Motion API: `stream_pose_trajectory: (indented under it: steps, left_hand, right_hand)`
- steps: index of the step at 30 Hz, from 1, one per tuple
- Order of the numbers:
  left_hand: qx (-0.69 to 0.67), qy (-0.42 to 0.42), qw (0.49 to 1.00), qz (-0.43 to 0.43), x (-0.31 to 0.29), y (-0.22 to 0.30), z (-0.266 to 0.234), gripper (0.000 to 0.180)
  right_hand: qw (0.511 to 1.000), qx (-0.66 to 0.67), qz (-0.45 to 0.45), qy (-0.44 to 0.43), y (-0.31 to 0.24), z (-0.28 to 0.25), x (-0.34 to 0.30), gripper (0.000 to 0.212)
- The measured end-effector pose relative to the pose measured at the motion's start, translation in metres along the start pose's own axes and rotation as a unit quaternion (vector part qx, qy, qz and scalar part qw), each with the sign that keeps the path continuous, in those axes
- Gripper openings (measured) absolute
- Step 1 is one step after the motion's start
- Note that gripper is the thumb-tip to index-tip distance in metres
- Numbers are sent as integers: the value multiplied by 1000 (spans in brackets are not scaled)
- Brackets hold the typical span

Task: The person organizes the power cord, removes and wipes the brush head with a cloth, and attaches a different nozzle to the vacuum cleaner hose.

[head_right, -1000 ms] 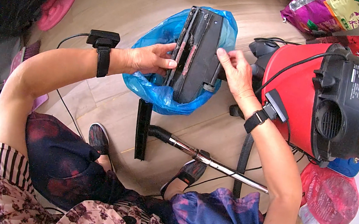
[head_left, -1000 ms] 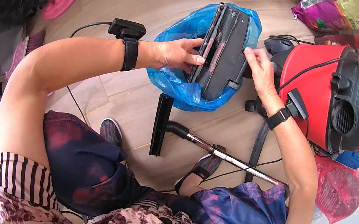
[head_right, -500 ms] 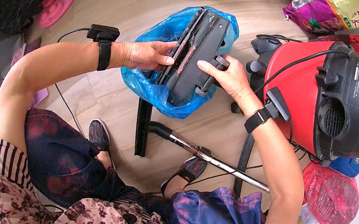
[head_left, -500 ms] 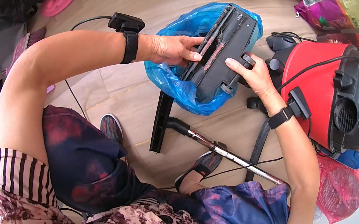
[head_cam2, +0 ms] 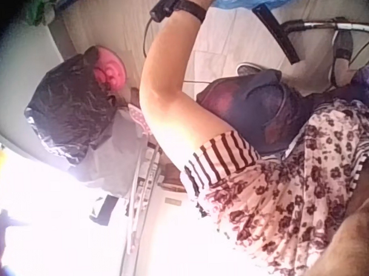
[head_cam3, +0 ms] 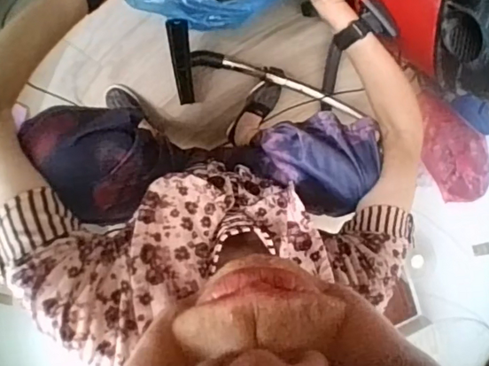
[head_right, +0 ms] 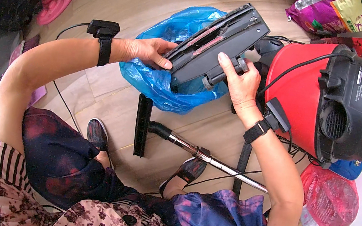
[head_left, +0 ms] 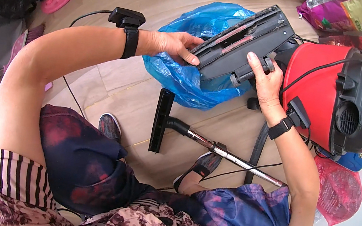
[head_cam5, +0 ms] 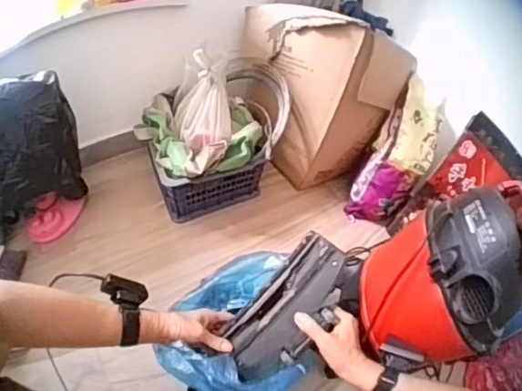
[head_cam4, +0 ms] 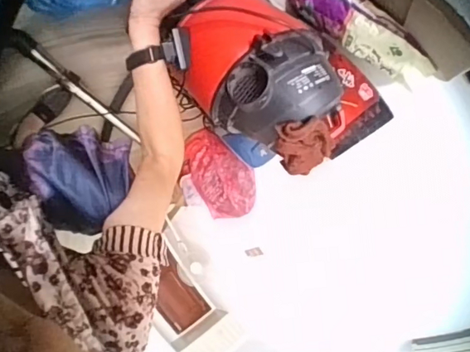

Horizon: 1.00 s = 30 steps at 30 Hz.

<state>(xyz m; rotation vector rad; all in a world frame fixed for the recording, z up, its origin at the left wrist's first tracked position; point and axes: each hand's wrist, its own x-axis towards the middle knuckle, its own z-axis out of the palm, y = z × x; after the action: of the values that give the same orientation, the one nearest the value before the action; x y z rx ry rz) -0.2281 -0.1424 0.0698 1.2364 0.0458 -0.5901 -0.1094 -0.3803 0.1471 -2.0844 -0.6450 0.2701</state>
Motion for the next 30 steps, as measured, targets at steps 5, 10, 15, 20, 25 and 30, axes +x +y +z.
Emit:
stream_pose_trajectory:
  steps: [5,10,15,20,25,30]
  left_hand:
    - [-3,24,999,-29,-3,-4,-4,64]
    - [-58,35,998,-16,2,-5,-6,61]
    - [-108,3,994,11,4,-14,-8,62]
    - [-112,0,994,14,6,-15,-8,65]
    - [-76,23,996,51,1,-13,-6,54]
    - [-127,64,989,-28,-3,-2,2,53]
  right_hand:
    - [999,39,-24,25,8,2,5,44]
    - [998,48,-20,34,11,1,8,43]
    - [997,69,-4,35,13,2,6,41]
    - [994,105,3,32,16,-1,3,40]
    - [994,100,-16,28,16,0,2,38]
    - [994,84,-70,7,15,2,1,36]
